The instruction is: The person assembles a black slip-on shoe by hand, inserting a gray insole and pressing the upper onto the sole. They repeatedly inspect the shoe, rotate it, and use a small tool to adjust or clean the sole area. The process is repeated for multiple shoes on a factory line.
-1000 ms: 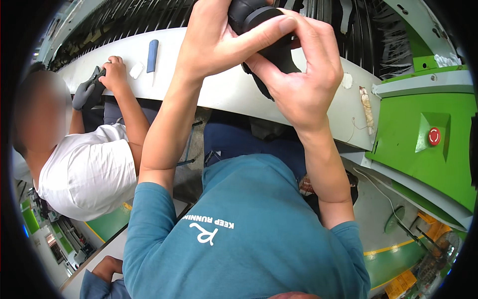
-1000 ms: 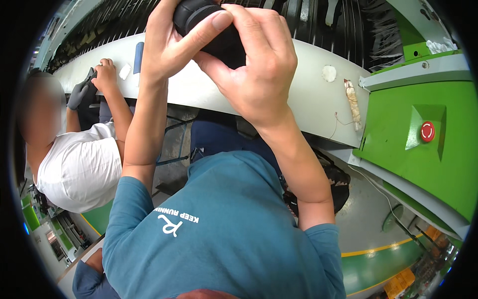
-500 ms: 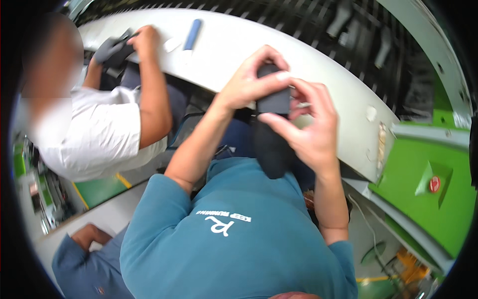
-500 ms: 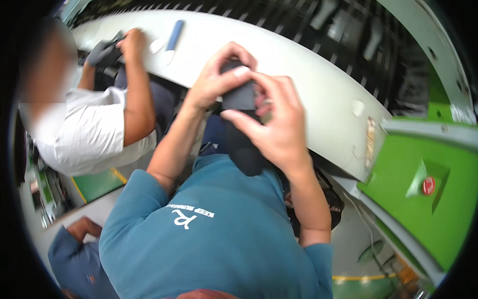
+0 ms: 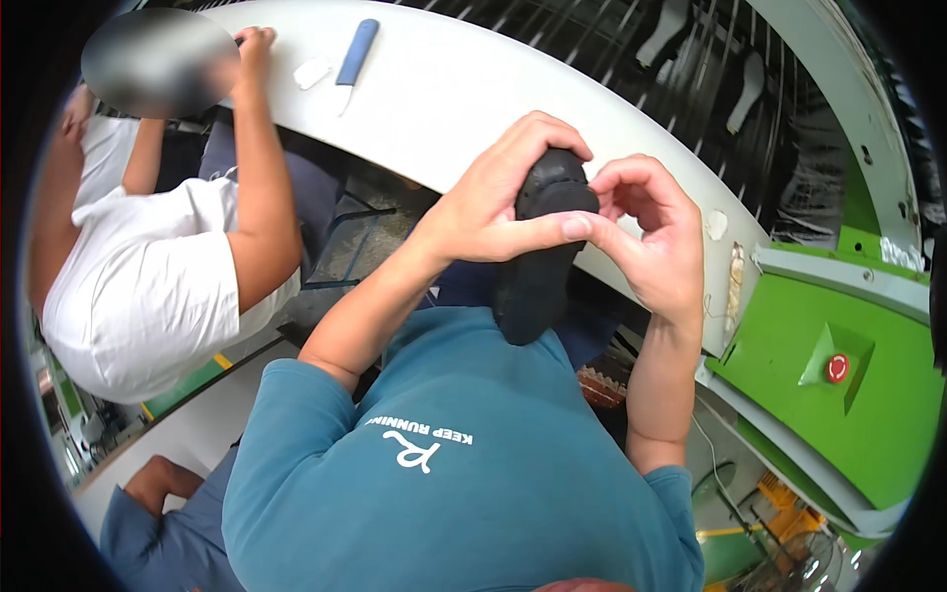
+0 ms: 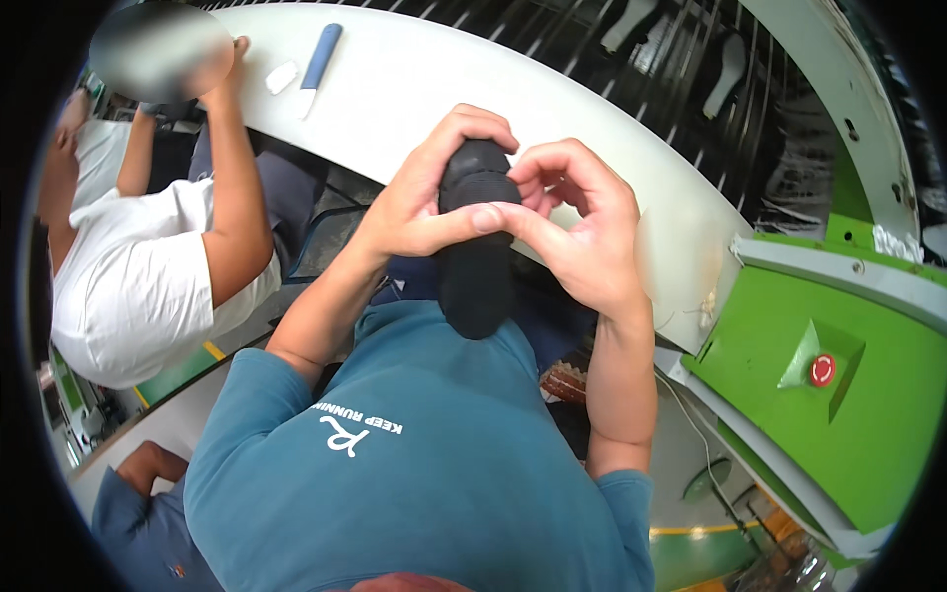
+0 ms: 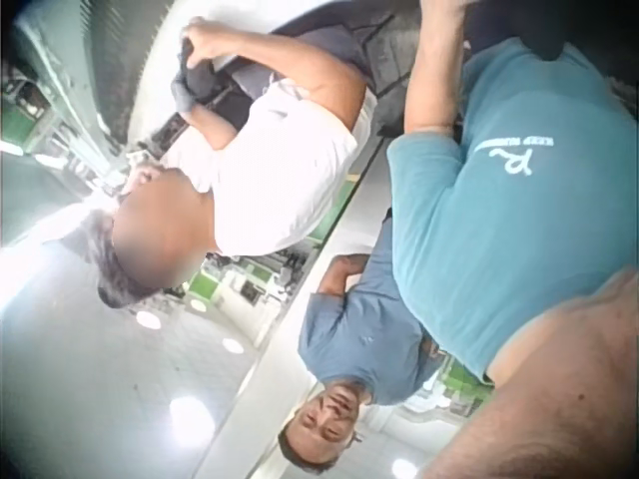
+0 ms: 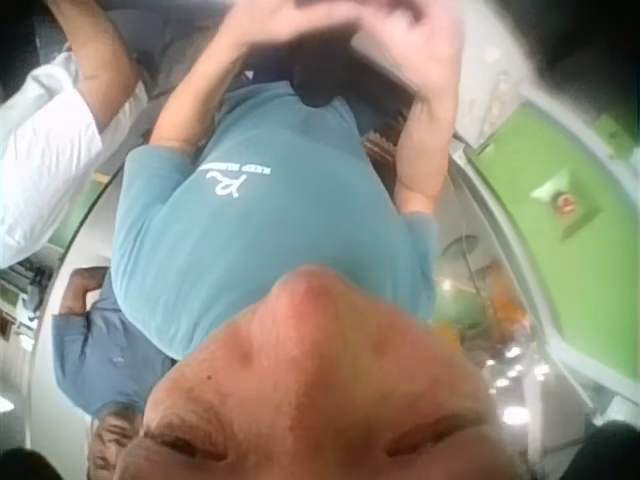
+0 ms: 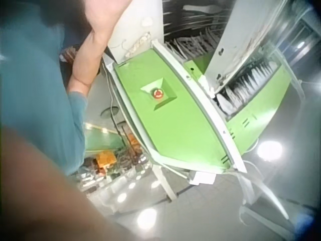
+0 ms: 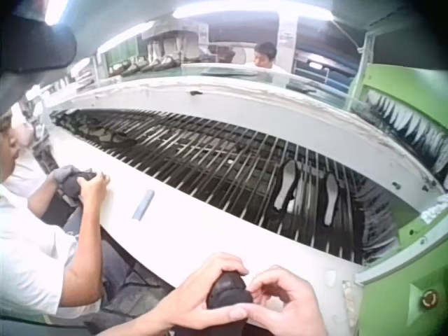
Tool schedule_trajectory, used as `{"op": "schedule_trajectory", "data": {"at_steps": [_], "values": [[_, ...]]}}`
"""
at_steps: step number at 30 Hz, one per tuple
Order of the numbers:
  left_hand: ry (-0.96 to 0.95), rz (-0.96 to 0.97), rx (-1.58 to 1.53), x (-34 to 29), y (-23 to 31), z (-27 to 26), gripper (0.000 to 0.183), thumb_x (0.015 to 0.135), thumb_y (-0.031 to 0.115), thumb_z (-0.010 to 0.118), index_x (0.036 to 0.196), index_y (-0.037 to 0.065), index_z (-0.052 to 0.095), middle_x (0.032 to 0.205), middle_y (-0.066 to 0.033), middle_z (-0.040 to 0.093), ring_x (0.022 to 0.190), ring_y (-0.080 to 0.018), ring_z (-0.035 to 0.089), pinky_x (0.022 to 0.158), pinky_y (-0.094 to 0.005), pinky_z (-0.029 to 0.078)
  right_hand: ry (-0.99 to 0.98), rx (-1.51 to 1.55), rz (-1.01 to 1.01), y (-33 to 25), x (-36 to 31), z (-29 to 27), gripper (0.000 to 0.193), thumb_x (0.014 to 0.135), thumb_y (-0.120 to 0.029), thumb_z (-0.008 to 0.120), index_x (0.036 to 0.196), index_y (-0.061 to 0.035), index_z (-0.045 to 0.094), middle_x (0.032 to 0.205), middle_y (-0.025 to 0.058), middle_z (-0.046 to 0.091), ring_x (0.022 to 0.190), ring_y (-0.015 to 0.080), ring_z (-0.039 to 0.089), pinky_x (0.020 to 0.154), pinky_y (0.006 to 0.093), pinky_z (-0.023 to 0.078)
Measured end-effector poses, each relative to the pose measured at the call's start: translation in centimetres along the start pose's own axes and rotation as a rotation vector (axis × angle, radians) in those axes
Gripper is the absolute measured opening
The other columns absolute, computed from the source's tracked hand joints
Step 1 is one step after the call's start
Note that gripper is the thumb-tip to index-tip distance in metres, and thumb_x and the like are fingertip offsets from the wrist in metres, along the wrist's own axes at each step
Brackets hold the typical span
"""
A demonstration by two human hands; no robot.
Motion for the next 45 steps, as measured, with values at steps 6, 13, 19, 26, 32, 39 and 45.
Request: {"op": "schedule_trajectory", "data": {"at_steps": [6,13,19,26,32,39,45], "values": [[-0.096,-0.017,0.006,0.5,-0.3,-0.2,0.055,0.096,0.04,0.078,0.129,0.0,0.062,0.12,-0.0159,0.063,0.111,-0.0289,0.064,0.1,-0.0416,0.051,0.039,-0.051,-0.091,0.3,0.1,-0.1,0.03,0.085,-0.007,0.096,0.1,-0.0024,0.071,0.094,0.0018,0.071,0.083,0.0099,0.066,0.076,0.0265,0.057],[-0.07,-0.032,-0.067,0.3,0.3,0.3,0.042,0.096,0.036,0.075,0.117,0.001,0.064,0.11,-0.0152,0.064,0.103,-0.0309,0.064,0.093,-0.0419,0.052,0.071,-0.033,-0.023,-0.3,-0.5,-0.3,0.024,0.082,0.002,0.094,0.096,-0.001,0.075,0.093,0.0045,0.075,0.084,0.0119,0.073,0.078,0.0282,0.061],[-0.072,-0.05,-0.052,0.2,1.4,0.7,0.046,0.092,0.036,0.067,0.117,-0.002,0.065,0.112,-0.0162,0.063,0.101,-0.0248,0.062,0.092,-0.0383,0.05,0.16,0.036,0.12,-1.6,-1.6,0.0,0.027,0.081,0.003,0.095,0.098,-0.002,0.075,0.091,0.0035,0.077,0.082,0.0104,0.073,0.077,0.0257,0.062],[0.137,0.019,-0.08,1.3,1.9,0.0,0.039,0.092,0.03,0.07,0.115,0.0,0.067,0.111,-0.0162,0.065,0.099,-0.0265,0.064,0.091,-0.0387,0.052,0.327,0.009,-0.097,-1.6,-0.8,1.0,0.031,0.079,-0.003,0.099,0.1,-0.0036,0.076,0.091,0.002,0.076,0.081,0.0099,0.073,0.073,0.0257,0.061],[0.464,0.044,-0.151,-0.3,-3.6,2.2,0.048,0.106,0.036,0.057,0.131,-0.004,0.054,0.124,-0.0191,0.058,0.103,-0.0254,0.064,0.094,-0.0425,0.055,0.335,-0.377,-0.233,-1.2,0.8,1.5,0.026,0.076,-0.011,0.099,0.095,-0.0046,0.082,0.103,0.0082,0.077,0.097,0.023,0.072,0.086,0.0361,0.059],[0.541,0.181,-0.159,-4.6,-4.3,3.2,0.057,0.11,0.047,0.056,0.138,-0.001,0.049,0.127,-0.022,0.053,0.11,-0.0302,0.064,0.099,-0.0511,0.058,0.411,-0.297,-0.225,1.1,-2.7,4.9,0.022,0.077,-0.005,0.096,0.089,-0.0041,0.077,0.105,0.0082,0.079,0.099,0.0246,0.072,0.084,0.0369,0.059],[0.556,0.134,-0.097,-6.0,-3.8,2.8,0.069,0.106,0.057,0.066,0.14,0.0,0.049,0.127,-0.0203,0.053,0.114,-0.0305,0.061,0.102,-0.0548,0.06,0.304,-0.343,-0.335,1.4,-2.1,4.9,0.023,0.077,-0.006,0.096,0.088,-0.0071,0.075,0.102,0.004,0.079,0.091,0.0233,0.072,0.082,0.0355,0.054]]}}
Point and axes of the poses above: each hand's wrist, its own x-axis towards the middle knuckle, its own z-axis out of the palm, y = z × x, the point moved 3 cm from there along x, towards the middle knuckle
